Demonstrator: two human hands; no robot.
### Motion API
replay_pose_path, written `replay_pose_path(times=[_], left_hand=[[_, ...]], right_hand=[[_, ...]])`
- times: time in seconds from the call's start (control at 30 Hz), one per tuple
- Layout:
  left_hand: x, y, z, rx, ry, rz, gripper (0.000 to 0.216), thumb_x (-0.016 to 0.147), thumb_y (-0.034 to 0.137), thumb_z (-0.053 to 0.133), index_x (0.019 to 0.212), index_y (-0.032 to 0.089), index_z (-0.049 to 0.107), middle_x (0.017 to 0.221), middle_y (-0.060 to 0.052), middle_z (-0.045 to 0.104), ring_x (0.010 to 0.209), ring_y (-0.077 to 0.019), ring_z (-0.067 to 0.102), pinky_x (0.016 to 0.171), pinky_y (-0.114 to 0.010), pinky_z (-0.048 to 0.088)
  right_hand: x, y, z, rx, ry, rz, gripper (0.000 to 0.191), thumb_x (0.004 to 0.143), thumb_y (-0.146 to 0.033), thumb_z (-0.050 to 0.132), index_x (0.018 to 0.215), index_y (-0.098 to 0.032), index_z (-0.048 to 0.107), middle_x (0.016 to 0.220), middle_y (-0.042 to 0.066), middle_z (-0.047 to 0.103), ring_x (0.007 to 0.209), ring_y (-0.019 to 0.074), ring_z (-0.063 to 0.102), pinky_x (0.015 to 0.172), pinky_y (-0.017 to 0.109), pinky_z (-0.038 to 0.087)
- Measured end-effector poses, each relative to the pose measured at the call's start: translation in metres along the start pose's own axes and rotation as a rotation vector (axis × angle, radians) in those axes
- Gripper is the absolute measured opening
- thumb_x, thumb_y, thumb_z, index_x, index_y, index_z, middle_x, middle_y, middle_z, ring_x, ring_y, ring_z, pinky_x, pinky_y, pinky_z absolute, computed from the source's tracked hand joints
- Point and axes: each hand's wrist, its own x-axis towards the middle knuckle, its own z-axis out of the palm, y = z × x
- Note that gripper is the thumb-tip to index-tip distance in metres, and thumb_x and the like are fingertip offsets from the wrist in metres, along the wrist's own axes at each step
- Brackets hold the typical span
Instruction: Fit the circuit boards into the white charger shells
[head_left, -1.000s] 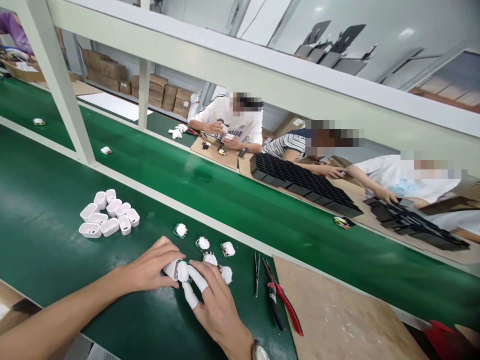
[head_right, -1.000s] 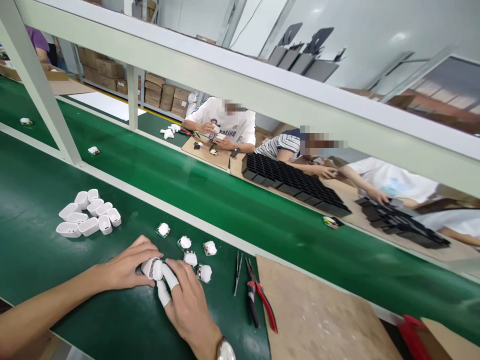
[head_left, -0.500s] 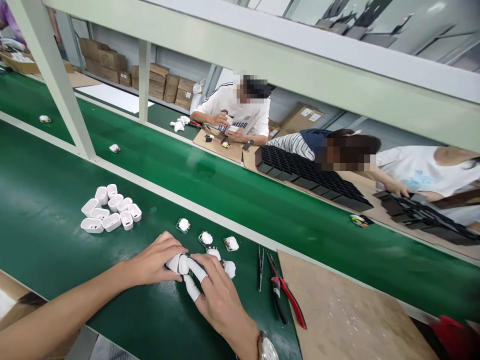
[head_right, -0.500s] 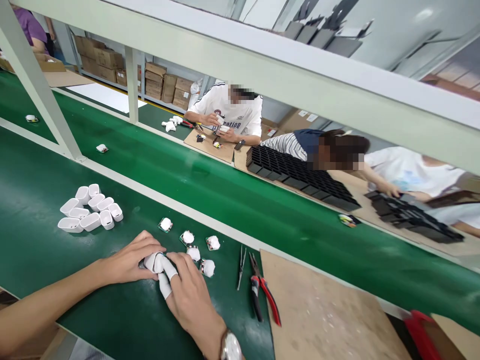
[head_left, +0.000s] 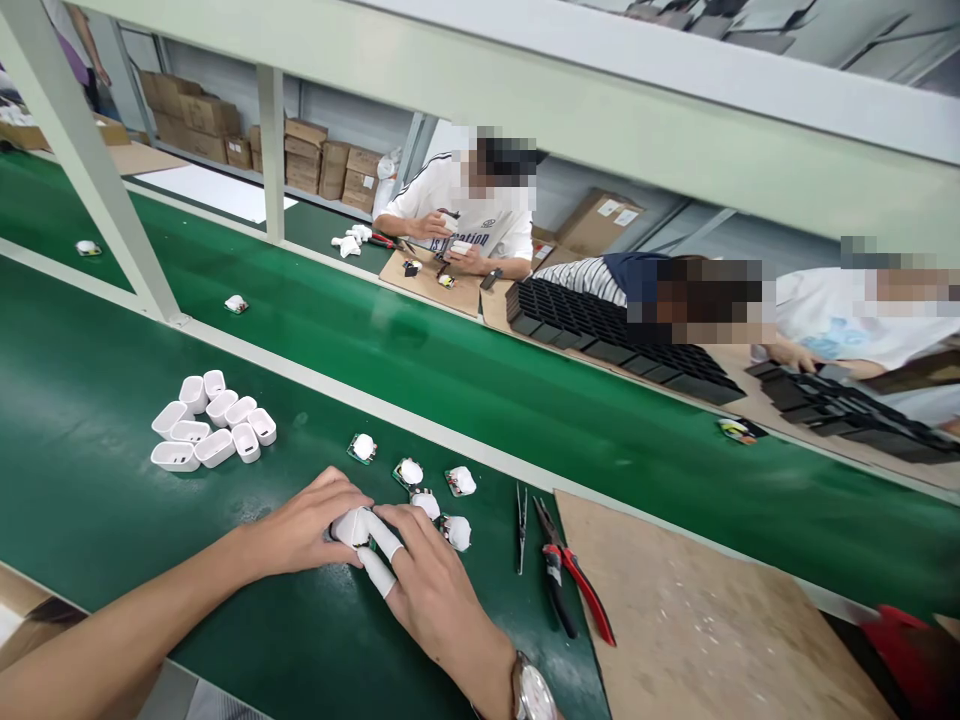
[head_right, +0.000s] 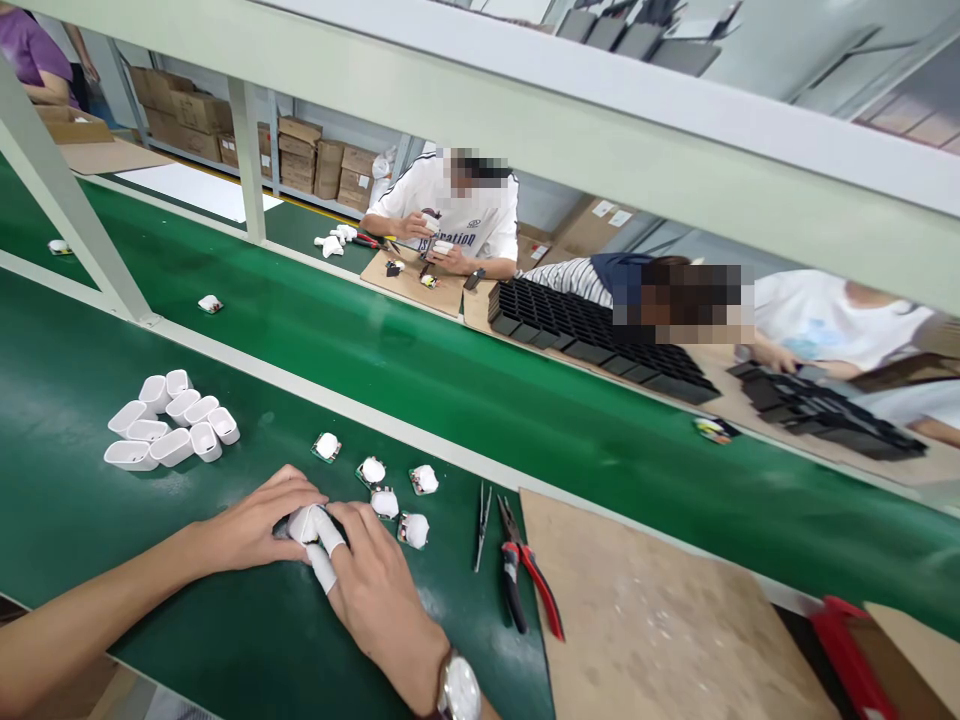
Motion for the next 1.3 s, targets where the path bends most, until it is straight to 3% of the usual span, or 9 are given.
replay_pose_path(times=[0.1, 0.23, 0.4, 0.53, 0.67, 0.93, 1.13, 1.23, 1.3], left_hand=[[0.001, 0.002, -0.003, -0.059, -0.023, -0.034, 0.041, 0.094, 0.031, 0.075, 0.131, 0.024, 0.061, 0.117, -0.008, 0.069, 0.113, -0.0272, 0.058, 0.098, -0.041, 0.054], [-0.001, 0.002, -0.003, -0.094, -0.052, -0.131, 0.044, 0.088, 0.021, 0.075, 0.13, 0.026, 0.062, 0.119, -0.006, 0.069, 0.117, -0.026, 0.062, 0.1, -0.038, 0.054], [-0.009, -0.004, 0.0, -0.09, -0.084, -0.299, 0.092, 0.085, 0.026, 0.077, 0.162, 0.031, 0.027, 0.144, -0.006, 0.064, 0.141, -0.0305, 0.052, 0.116, -0.046, 0.044], [-0.01, -0.003, -0.002, -0.106, -0.137, -0.272, 0.098, 0.088, 0.025, 0.072, 0.166, 0.035, 0.013, 0.152, -0.003, 0.059, 0.146, -0.0274, 0.048, 0.12, -0.044, 0.04], [-0.008, 0.001, -0.004, -0.108, -0.168, -0.295, 0.1, 0.084, 0.019, 0.068, 0.166, 0.036, 0.013, 0.153, 0.0, 0.059, 0.147, -0.0269, 0.047, 0.121, -0.043, 0.04], [-0.009, 0.004, -0.004, -0.083, -0.182, -0.342, 0.1, 0.082, 0.018, 0.064, 0.167, 0.036, 0.015, 0.156, 0.0, 0.056, 0.147, -0.0292, 0.048, 0.117, -0.043, 0.045], [-0.01, 0.0, -0.001, -0.054, -0.137, -0.292, 0.095, 0.087, 0.018, 0.062, 0.167, 0.034, 0.015, 0.15, -0.001, 0.062, 0.146, -0.0283, 0.05, 0.116, -0.042, 0.047], [-0.011, 0.0, 0.0, -0.033, -0.116, -0.234, 0.092, 0.09, 0.017, 0.061, 0.166, 0.036, 0.012, 0.149, -0.001, 0.062, 0.143, -0.0264, 0.054, 0.114, -0.042, 0.05], [-0.013, 0.001, -0.002, -0.032, -0.068, -0.18, 0.085, 0.094, 0.022, 0.064, 0.164, 0.034, 0.017, 0.148, -0.005, 0.062, 0.135, -0.0256, 0.061, 0.11, -0.041, 0.053]], right_hand=[[-0.001, -0.001, 0.003, 0.027, 0.022, -0.004, 0.029, 0.103, -0.018, 0.06, 0.132, -0.017, 0.057, 0.13, 0.015, 0.065, 0.115, 0.028, 0.063, 0.094, 0.047, 0.06], [-0.001, -0.001, 0.01, 0.021, -0.005, 0.004, 0.026, 0.101, -0.022, 0.063, 0.127, -0.017, 0.061, 0.133, 0.016, 0.063, 0.123, 0.0316, 0.059, 0.097, 0.049, 0.058], [0.007, 0.005, 0.013, 0.127, -0.037, 0.015, 0.031, 0.104, -0.026, 0.059, 0.133, -0.016, 0.057, 0.129, 0.017, 0.062, 0.118, 0.0288, 0.061, 0.095, 0.047, 0.058], [0.007, 0.012, 0.017, 0.15, -0.03, -0.067, 0.027, 0.103, -0.025, 0.059, 0.129, -0.018, 0.061, 0.127, 0.016, 0.062, 0.114, 0.0281, 0.061, 0.09, 0.043, 0.059], [0.001, 0.016, 0.024, 0.021, -0.048, -0.155, 0.025, 0.1, -0.019, 0.06, 0.125, -0.014, 0.062, 0.13, 0.02, 0.06, 0.118, 0.0344, 0.058, 0.089, 0.048, 0.06], [0.007, 0.018, 0.022, 0.179, -0.05, -0.03, 0.023, 0.105, -0.028, 0.058, 0.127, -0.022, 0.059, 0.121, 0.012, 0.065, 0.108, 0.0267, 0.064, 0.089, 0.044, 0.06], [0.005, 0.019, 0.025, 0.163, -0.043, 0.014, 0.029, 0.105, -0.028, 0.057, 0.133, -0.02, 0.057, 0.115, 0.013, 0.064, 0.099, 0.0253, 0.066, 0.082, 0.041, 0.061], [0.004, 0.02, 0.023, 0.113, -0.057, -0.03, 0.027, 0.105, -0.028, 0.057, 0.132, -0.023, 0.059, 0.115, 0.012, 0.065, 0.101, 0.0265, 0.066, 0.085, 0.043, 0.06], [0.001, 0.022, 0.018, 0.172, -0.042, 0.027, 0.033, 0.106, -0.031, 0.056, 0.138, -0.024, 0.055, 0.119, 0.012, 0.065, 0.104, 0.0256, 0.066, 0.089, 0.043, 0.06]])
